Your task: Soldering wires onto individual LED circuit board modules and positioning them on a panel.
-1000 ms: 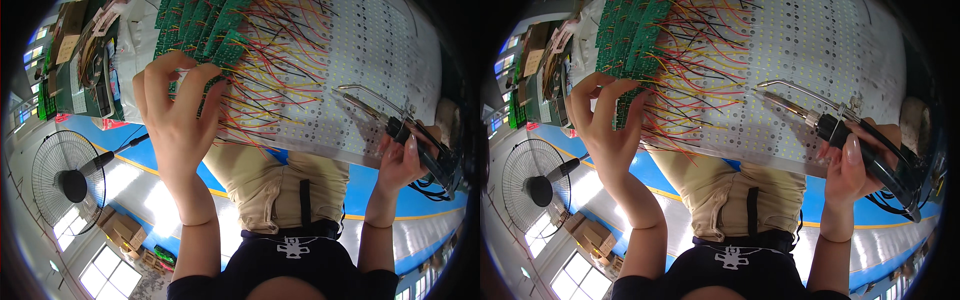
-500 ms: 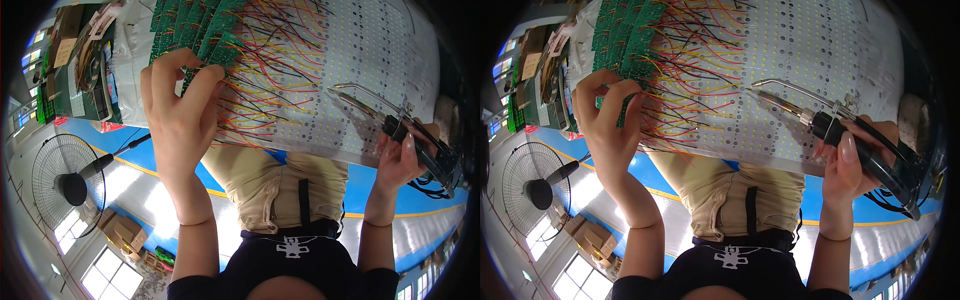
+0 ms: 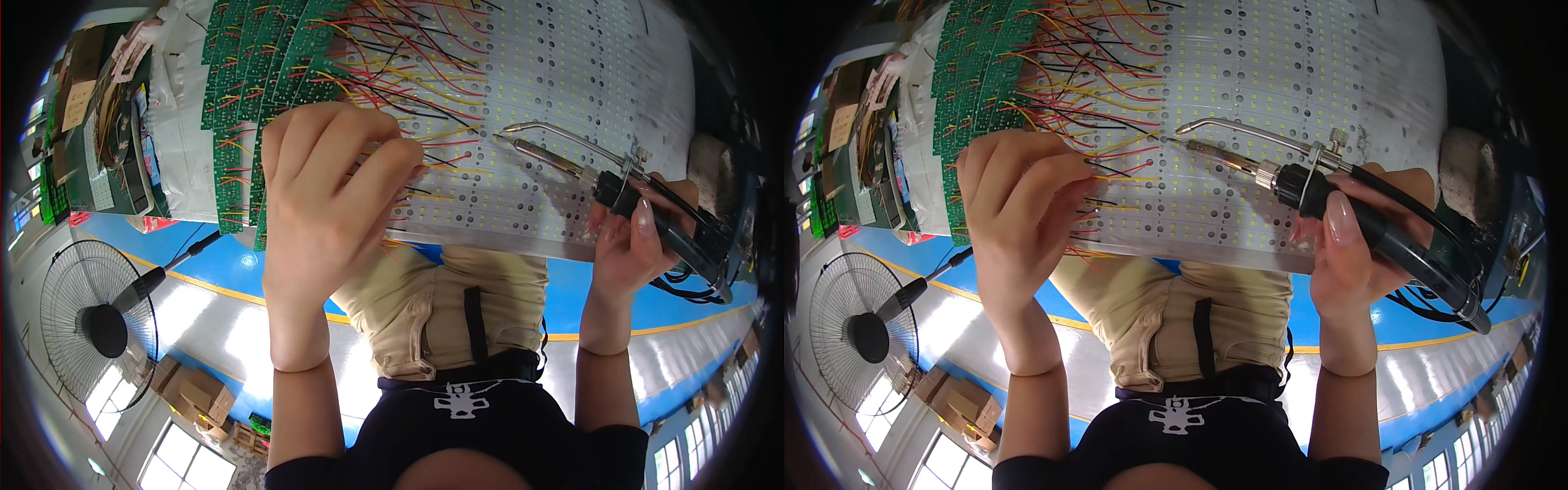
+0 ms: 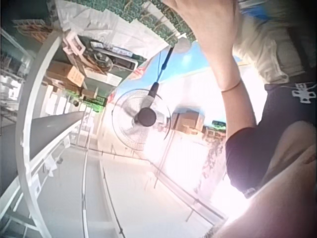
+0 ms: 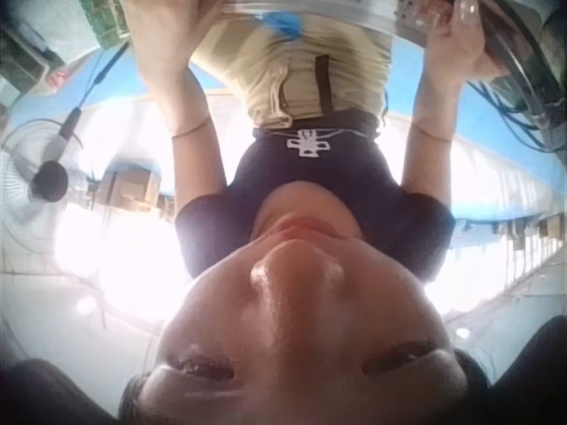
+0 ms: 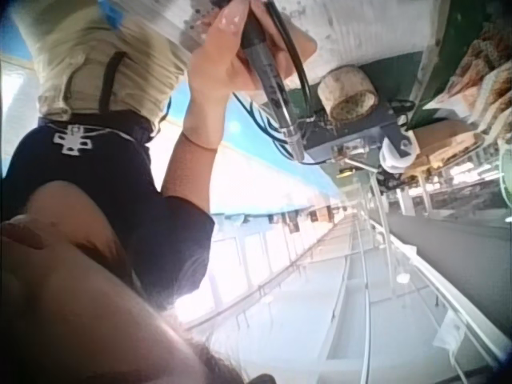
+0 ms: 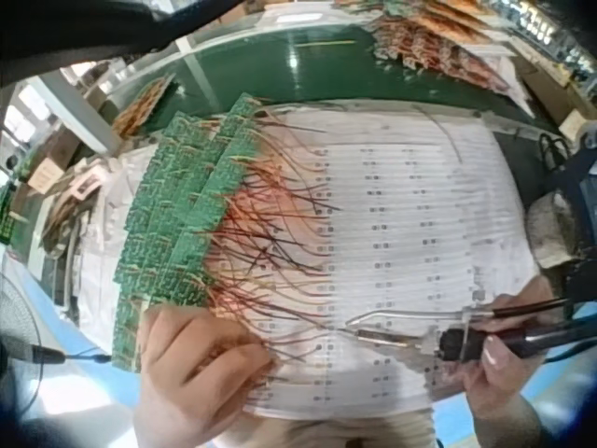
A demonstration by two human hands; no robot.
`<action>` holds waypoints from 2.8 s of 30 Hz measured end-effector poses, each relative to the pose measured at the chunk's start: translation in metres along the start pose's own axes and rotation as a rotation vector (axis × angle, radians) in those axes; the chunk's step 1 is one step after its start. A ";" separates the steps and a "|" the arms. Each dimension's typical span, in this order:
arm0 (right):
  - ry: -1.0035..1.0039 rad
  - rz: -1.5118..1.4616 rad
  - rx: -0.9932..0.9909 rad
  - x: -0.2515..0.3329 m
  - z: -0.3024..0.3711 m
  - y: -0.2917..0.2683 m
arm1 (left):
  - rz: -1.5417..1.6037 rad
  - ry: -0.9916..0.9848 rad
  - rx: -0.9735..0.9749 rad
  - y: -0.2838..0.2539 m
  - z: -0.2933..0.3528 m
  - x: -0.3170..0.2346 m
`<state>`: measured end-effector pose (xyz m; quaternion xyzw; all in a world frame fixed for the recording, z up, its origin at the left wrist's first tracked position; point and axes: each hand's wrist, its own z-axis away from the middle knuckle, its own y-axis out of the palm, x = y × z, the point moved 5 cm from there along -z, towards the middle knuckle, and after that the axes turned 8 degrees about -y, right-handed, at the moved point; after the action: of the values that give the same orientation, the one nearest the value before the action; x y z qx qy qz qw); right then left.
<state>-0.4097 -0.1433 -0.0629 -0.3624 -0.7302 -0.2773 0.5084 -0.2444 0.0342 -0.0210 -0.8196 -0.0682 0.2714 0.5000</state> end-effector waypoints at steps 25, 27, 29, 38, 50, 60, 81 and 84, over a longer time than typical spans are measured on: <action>0.077 -0.073 0.005 0.005 -0.002 0.000 | 0.096 -0.069 -0.056 0.016 0.005 0.002; 0.069 -0.052 -0.036 0.006 -0.002 0.000 | 0.073 -0.066 -0.058 0.018 0.006 0.002; 0.079 -0.037 -0.042 0.005 0.000 -0.001 | 0.069 -0.061 -0.069 0.022 0.006 0.002; 0.041 0.153 -0.010 0.004 -0.005 -0.007 | 0.100 -0.057 -0.073 0.021 0.004 0.003; 0.052 0.025 -0.016 0.003 -0.006 0.002 | 0.124 -0.071 -0.105 0.018 0.009 0.005; 0.087 0.060 0.004 0.006 -0.005 0.005 | 0.137 -0.087 -0.111 0.018 0.009 0.004; 0.096 0.111 0.022 0.004 -0.002 0.004 | 0.102 -0.101 -0.124 0.019 0.009 0.003; 0.125 0.141 -0.006 0.004 -0.004 0.002 | 0.106 -0.102 -0.128 0.018 0.009 0.003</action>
<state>-0.4067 -0.1437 -0.0579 -0.3963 -0.6689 -0.2651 0.5702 -0.2495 0.0332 -0.0411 -0.8375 -0.0674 0.3340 0.4272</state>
